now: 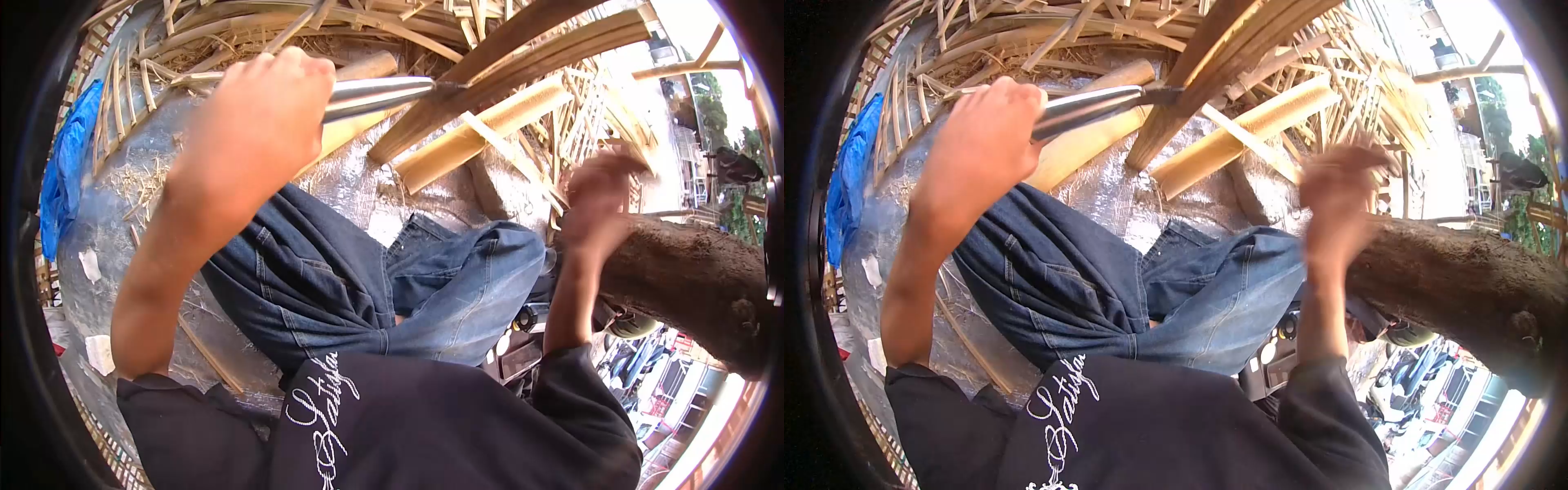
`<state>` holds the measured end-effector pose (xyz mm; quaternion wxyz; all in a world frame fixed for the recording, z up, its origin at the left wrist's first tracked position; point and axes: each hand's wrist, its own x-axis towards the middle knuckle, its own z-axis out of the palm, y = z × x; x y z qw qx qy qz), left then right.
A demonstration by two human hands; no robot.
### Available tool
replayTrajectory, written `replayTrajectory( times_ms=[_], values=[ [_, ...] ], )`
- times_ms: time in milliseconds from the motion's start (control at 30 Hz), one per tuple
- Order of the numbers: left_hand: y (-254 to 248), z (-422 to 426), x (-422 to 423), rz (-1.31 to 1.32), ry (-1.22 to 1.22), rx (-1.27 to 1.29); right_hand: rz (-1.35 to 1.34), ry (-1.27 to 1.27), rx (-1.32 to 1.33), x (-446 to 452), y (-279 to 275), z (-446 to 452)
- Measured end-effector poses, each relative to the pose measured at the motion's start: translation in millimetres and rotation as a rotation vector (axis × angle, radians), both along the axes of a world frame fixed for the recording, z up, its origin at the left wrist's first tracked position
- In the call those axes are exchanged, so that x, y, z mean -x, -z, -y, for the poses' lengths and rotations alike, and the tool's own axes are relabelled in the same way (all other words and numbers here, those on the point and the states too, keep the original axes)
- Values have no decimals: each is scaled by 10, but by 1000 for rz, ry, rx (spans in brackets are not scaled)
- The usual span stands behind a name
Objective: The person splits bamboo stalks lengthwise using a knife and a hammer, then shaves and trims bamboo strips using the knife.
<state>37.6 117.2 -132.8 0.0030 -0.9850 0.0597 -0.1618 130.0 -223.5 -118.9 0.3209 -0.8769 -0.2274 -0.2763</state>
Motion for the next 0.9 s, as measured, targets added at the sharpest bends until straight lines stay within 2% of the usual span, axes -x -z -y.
replayTrajectory(
  times_ms=[33, 133, 233, 300, 333, 367, 400, 433, 467, 533, 567, 633, 700, 767, 833, 900],
  values=[
    [-39, 14, -7, -59, -46, 10, 172, 71, 239, -19, 50, -67],
    [58, -68, -71, -74, -64, 98, -466, 32, 116, 194, -61, -276],
    [45, -52, -29, -41, -70, 94, -569, 46, -367, 225, -626, -449],
    [82, -110, -62, -9, -38, 102, -422, -167, -692, 81, -719, -378],
    [79, -129, -67, 20, -3, 108, -312, -194, -735, -47, -453, -281],
    [37, -126, -72, 29, 0, 110, -173, -163, -607, -108, -146, -282],
    [-20, -118, -87, -23, -51, 98, -140, -50, -256, -102, 99, -290],
    [-67, -124, -91, -89, -82, 87, -233, 30, -19, -55, 137, -355],
    [-57, -188, -131, -75, -82, 71, -387, 79, 22, -24, 65, -386],
    [32, -228, -137, -113, -86, 103, -567, 212, -87, 21, -271, -430],
    [26, -226, -111, -116, -82, 108, -559, 241, -183, 55, -468, -429],
    [3, -235, -112, -89, -81, 96, -420, -61, -592, 18, -871, -402],
    [28, -225, -151, -68, -43, 109, -402, -100, -641, -321, -197, 53],
    [-1, -195, -156, -31, -4, 125, -369, -143, -685, -314, -38, 159],
    [-61, -204, -192, -160, -145, 83, -235, -36, -260, -81, 4, 146],
    [61, -245, -179, -134, -142, 79, -95, -6, 166, -63, 42, -61]
  ],
)
